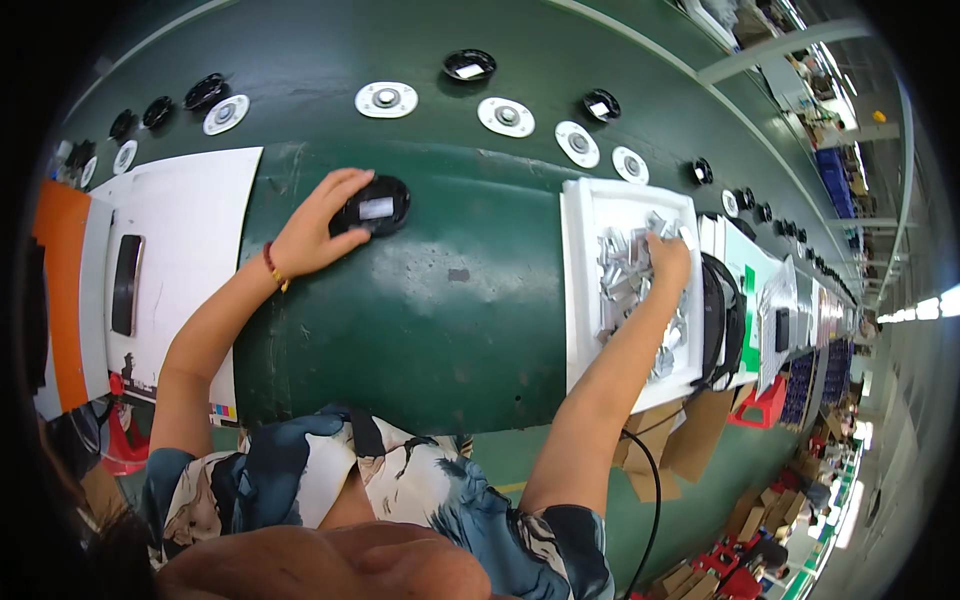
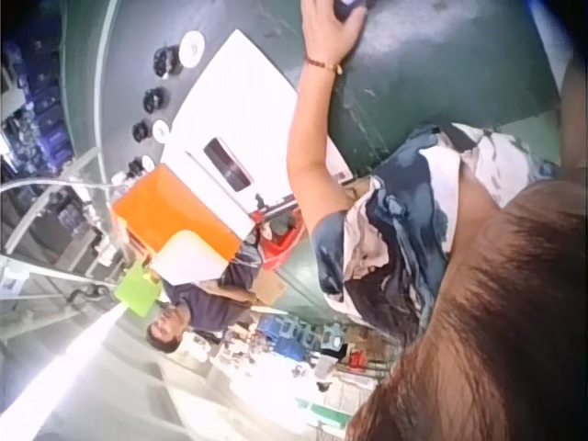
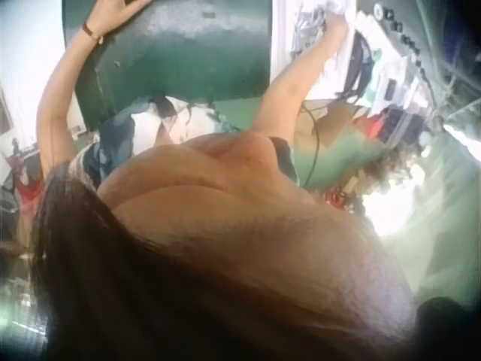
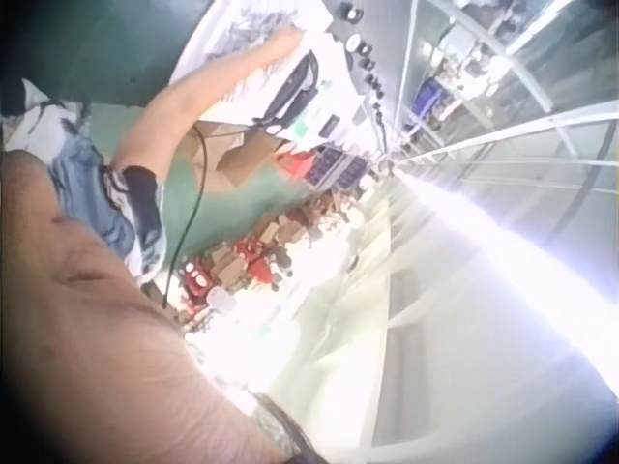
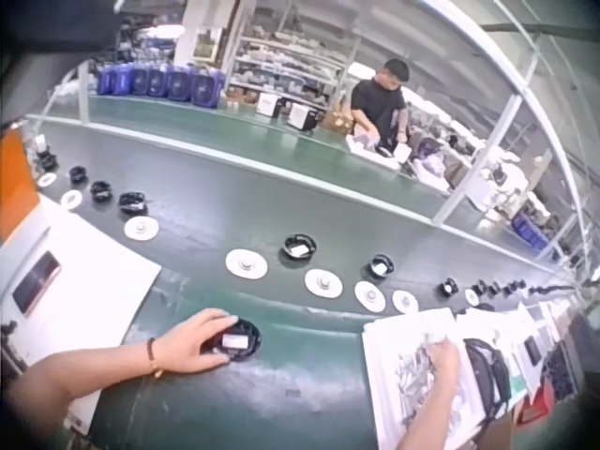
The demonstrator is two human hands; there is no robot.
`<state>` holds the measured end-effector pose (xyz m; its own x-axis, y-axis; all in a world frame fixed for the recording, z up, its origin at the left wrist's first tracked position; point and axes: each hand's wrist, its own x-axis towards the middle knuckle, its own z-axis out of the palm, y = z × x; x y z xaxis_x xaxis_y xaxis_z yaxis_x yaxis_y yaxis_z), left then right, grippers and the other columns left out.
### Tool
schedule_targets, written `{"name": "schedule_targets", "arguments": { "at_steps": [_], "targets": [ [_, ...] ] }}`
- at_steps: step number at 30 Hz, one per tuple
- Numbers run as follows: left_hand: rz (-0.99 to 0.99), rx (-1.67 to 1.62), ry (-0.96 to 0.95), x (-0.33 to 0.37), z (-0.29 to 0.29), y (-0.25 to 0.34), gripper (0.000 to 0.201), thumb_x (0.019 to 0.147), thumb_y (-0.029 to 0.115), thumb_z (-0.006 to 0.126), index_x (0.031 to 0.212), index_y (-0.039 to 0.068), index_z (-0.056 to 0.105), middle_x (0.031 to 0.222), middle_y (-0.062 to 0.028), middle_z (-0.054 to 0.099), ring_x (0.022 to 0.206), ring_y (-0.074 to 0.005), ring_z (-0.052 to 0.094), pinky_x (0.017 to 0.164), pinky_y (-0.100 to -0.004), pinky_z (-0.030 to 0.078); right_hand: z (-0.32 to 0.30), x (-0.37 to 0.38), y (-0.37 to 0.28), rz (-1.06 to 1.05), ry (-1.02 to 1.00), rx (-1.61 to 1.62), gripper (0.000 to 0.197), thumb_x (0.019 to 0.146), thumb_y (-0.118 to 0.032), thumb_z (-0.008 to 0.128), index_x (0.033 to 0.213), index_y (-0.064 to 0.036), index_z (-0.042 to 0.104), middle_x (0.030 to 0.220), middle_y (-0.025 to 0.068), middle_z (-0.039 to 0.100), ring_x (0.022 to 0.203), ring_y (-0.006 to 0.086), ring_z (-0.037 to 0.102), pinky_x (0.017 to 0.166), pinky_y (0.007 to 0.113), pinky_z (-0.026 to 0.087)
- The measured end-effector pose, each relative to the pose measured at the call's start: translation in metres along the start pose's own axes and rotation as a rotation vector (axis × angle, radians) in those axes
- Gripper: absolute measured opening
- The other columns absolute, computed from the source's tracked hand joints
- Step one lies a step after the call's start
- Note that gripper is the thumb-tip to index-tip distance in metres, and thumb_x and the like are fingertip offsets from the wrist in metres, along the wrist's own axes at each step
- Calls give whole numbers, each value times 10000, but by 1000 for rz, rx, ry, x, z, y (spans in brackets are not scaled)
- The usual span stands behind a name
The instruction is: The recorder is assembling electronic components at a factory workstation, placing internal parts into plastic housings.
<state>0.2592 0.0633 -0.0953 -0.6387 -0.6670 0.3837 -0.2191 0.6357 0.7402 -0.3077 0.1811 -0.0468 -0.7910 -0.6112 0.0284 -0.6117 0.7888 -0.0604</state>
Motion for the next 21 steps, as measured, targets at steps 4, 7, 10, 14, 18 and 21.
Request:
{"name": "schedule_targets", "arguments": {
  "at_steps": [4,7,10,14,18,21],
  "targets": [
    [19,108,185,38,-12,-38,683,788,165,719,1404,83,436,1276,-169,493,1176,-343,512,1004,-391,430,-1,-1,-2,-39,35,-10,584,742,-559,669,857,12,721,876,248,691,885,424,665,807,482,507],
    [-57,176,261,74,-20,-75,683,802,240,715,1412,120,433,1251,-163,503,1146,-343,524,979,-395,447,-6,1,1,-58,61,-66,474,761,-423,603,887,18,721,901,258,685,889,435,660,812,493,509],
    [-122,230,327,100,-30,-107,693,804,280,714,1418,139,427,1251,-170,504,1146,-355,524,977,-401,451,-20,-14,-23,-46,27,-106,459,757,-405,594,894,14,721,925,249,692,901,415,671,813,488,519],
    [-265,306,398,124,-35,-145,686,805,287,711,1416,167,425,1260,-194,505,1161,-384,518,991,-420,446,-22,-11,-34,-47,35,-259,482,752,-408,614,972,10,709,991,245,693,952,410,669,845,475,528],
    [-323,299,334,135,-34,-161,698,795,284,712,1406,98,432,1284,-222,513,1186,-389,511,1017,-426,430,-23,-13,-35,-75,54,-292,478,756,-401,643,973,20,704,990,241,696,953,410,671,835,477,534],
    [-266,447,389,134,-30,-147,689,806,308,703,1413,123,435,1332,-205,489,1249,-372,471,1059,-491,368,-21,-22,-32,-87,146,-252,453,769,-393,652,907,36,709,927,242,699,894,412,680,800,494,535]
  ]
}}
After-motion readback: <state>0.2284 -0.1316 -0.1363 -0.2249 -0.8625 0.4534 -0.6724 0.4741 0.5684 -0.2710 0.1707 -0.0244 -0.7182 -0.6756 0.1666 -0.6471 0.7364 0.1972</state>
